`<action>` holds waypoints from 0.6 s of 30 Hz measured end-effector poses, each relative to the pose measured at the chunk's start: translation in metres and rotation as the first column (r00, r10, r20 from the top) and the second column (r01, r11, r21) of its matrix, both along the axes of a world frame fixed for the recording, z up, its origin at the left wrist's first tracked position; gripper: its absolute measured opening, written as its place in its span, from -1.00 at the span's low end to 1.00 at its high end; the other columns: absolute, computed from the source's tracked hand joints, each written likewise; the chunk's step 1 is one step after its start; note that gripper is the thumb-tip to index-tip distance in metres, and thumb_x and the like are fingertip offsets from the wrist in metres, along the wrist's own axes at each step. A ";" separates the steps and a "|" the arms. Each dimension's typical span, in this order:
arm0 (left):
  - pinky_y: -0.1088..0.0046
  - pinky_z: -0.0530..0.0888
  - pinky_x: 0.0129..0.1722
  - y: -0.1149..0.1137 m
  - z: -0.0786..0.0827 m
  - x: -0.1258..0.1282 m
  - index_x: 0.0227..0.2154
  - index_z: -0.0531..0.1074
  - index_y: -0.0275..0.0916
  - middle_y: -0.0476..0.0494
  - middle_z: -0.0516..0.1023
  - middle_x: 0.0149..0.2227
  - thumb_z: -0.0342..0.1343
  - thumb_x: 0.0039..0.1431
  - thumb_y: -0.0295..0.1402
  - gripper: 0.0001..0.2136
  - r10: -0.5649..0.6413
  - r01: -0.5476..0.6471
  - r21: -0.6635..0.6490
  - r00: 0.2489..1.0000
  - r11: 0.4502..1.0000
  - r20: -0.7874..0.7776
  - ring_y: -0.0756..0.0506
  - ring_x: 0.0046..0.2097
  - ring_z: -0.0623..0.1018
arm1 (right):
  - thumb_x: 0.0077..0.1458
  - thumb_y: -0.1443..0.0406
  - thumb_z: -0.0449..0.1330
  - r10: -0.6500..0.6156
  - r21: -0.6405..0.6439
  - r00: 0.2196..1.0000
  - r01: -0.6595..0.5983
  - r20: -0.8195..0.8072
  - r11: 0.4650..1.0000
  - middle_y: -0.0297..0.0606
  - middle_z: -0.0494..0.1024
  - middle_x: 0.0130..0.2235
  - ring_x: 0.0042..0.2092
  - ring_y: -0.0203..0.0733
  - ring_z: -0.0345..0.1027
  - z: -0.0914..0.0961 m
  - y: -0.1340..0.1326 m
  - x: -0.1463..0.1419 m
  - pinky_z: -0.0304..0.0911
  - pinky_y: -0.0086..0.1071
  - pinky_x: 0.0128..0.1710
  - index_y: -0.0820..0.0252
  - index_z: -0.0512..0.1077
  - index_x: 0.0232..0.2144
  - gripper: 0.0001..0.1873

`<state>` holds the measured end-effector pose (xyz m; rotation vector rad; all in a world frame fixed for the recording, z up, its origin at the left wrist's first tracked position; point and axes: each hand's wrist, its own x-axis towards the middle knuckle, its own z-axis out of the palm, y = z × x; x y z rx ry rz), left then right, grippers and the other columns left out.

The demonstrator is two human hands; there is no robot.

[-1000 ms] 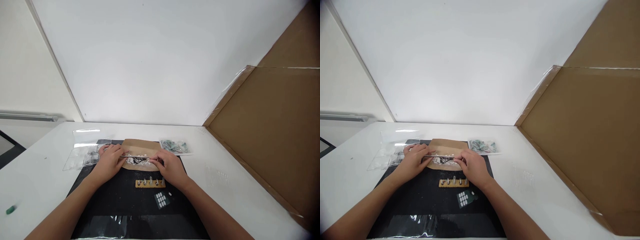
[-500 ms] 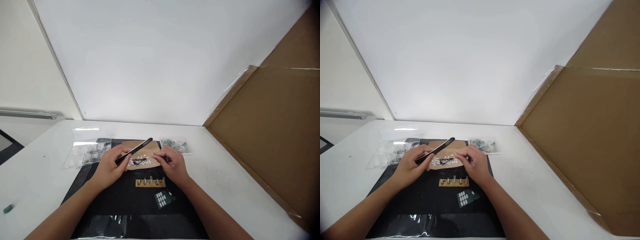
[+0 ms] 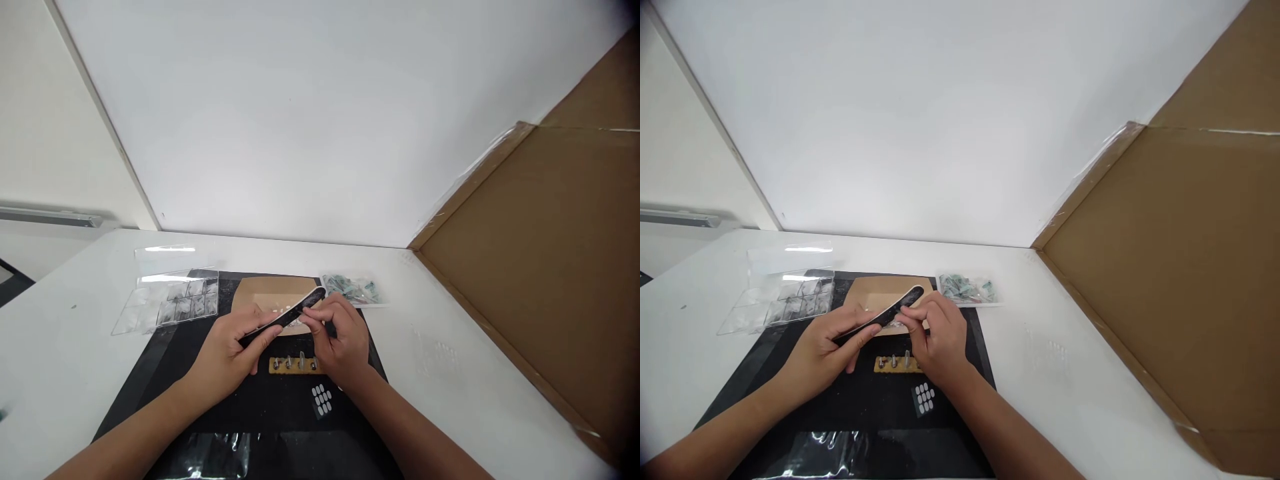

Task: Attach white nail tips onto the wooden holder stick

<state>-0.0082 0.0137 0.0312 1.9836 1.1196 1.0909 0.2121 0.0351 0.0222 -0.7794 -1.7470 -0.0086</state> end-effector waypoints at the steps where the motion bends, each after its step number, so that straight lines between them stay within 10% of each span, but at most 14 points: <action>1: 0.56 0.53 -0.43 -0.001 0.000 0.001 0.12 0.62 -0.08 0.06 0.48 -0.52 0.14 0.46 -0.26 -0.72 -0.004 0.004 -0.005 1.000 1.000 0.007 0.04 -0.51 0.53 | 0.34 0.42 0.27 -0.028 0.004 1.000 0.028 0.009 1.000 -0.29 0.54 -0.37 -0.30 -0.17 0.44 0.000 0.001 0.000 0.32 -0.25 -0.29 0.12 0.46 -0.25 -0.89; 18: 0.49 0.56 -0.40 -0.003 0.004 0.001 -0.05 0.71 -0.10 0.04 0.63 -0.40 0.22 0.37 -0.15 -0.74 0.136 -0.138 -0.125 0.990 0.982 -0.026 0.07 -0.58 0.54 | 0.36 0.38 0.28 -0.216 0.147 0.959 0.191 0.182 0.971 -0.37 0.55 -0.41 -0.33 -0.18 0.48 0.002 0.010 0.005 0.29 -0.19 -0.11 0.10 0.37 -0.25 -0.84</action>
